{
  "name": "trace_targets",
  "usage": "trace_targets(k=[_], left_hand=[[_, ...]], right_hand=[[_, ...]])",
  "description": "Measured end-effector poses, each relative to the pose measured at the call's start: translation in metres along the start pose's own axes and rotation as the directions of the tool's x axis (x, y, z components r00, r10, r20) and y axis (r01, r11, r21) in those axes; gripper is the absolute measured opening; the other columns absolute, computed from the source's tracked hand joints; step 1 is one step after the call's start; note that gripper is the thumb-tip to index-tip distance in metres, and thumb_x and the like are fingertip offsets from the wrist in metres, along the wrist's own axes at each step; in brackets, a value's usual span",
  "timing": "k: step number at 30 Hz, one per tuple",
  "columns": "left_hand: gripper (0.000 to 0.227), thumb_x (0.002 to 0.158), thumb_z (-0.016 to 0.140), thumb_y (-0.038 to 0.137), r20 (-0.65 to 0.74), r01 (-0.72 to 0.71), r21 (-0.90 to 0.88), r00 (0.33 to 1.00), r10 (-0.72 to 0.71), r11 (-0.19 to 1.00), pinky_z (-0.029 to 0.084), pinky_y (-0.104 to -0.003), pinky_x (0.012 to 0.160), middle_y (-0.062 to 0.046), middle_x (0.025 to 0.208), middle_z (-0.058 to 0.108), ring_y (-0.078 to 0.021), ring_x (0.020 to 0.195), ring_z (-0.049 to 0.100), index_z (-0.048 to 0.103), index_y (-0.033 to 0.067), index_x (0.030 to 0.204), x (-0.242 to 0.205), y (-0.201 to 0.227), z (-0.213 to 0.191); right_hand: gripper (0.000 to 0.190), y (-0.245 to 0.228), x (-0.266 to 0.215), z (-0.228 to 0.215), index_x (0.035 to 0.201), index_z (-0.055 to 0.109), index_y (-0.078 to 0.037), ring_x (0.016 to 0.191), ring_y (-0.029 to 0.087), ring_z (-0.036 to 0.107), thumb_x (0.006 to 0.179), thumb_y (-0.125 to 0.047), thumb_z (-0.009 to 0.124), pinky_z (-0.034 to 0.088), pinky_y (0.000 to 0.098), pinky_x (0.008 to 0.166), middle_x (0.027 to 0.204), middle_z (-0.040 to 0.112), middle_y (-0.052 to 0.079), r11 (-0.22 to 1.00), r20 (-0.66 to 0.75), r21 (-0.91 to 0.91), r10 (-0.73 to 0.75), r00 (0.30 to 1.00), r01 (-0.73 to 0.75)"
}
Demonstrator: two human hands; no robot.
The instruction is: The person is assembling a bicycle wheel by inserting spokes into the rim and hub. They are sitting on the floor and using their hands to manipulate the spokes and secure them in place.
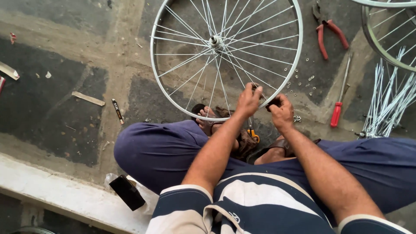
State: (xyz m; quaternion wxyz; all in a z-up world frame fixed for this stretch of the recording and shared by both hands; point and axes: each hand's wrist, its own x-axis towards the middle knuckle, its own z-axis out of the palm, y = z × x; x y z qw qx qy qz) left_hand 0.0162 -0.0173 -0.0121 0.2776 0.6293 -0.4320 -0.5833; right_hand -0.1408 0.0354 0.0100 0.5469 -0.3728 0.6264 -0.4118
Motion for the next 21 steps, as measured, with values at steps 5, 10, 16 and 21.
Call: trace_targets(k=[5,10,16,21], left_hand=[[0.052,0.085,0.074,0.030,0.091,-0.093,-0.076,0.991,0.100,0.993,0.059,-0.042,0.078,-0.016,0.101,0.074,-0.0295,0.093,0.074,0.051,0.0062,0.125,-0.002,0.004,-0.007],[0.048,0.090,0.071,0.040,-0.026,-0.082,0.324,0.995,0.096,0.943,0.054,-0.048,0.084,-0.018,0.097,0.074,-0.0380,0.094,0.071,0.058,0.0078,0.123,-0.015,0.028,-0.008],[0.035,0.091,0.065,0.035,-0.465,-0.061,0.724,0.693,0.551,0.688,0.045,-0.051,0.099,-0.018,0.118,0.068,-0.0410,0.116,0.059,0.066,0.0085,0.114,0.026,0.063,-0.083],[0.021,0.096,0.052,0.014,-0.329,0.096,0.873,0.840,0.431,0.478,0.047,-0.052,0.106,-0.015,0.113,0.072,-0.0372,0.112,0.069,0.067,0.0100,0.109,0.060,0.063,-0.150]], right_hand=[[0.012,-0.001,0.003,0.002,0.099,0.064,-0.003,0.081,0.012,0.068,0.090,-0.007,0.058,0.058,0.0259,0.076,0.090,0.071,0.003,0.988,-0.020,0.133,0.079,0.997,-0.076],[0.023,0.000,0.004,0.006,0.104,0.067,-0.002,0.078,0.011,0.062,0.094,-0.020,0.076,0.052,0.0274,0.070,0.088,0.068,0.004,0.996,-0.069,-0.080,0.040,0.997,-0.045],[0.030,-0.007,0.013,-0.002,0.103,0.069,0.000,0.079,0.015,0.067,0.088,-0.023,0.083,0.054,0.0308,0.072,0.088,0.072,0.006,0.936,-0.194,-0.336,0.041,0.980,-0.105],[0.032,-0.008,0.020,-0.007,0.104,0.070,0.001,0.080,0.017,0.067,0.088,-0.024,0.084,0.054,0.0325,0.073,0.090,0.073,0.010,0.908,-0.230,-0.401,0.029,0.973,-0.122]])
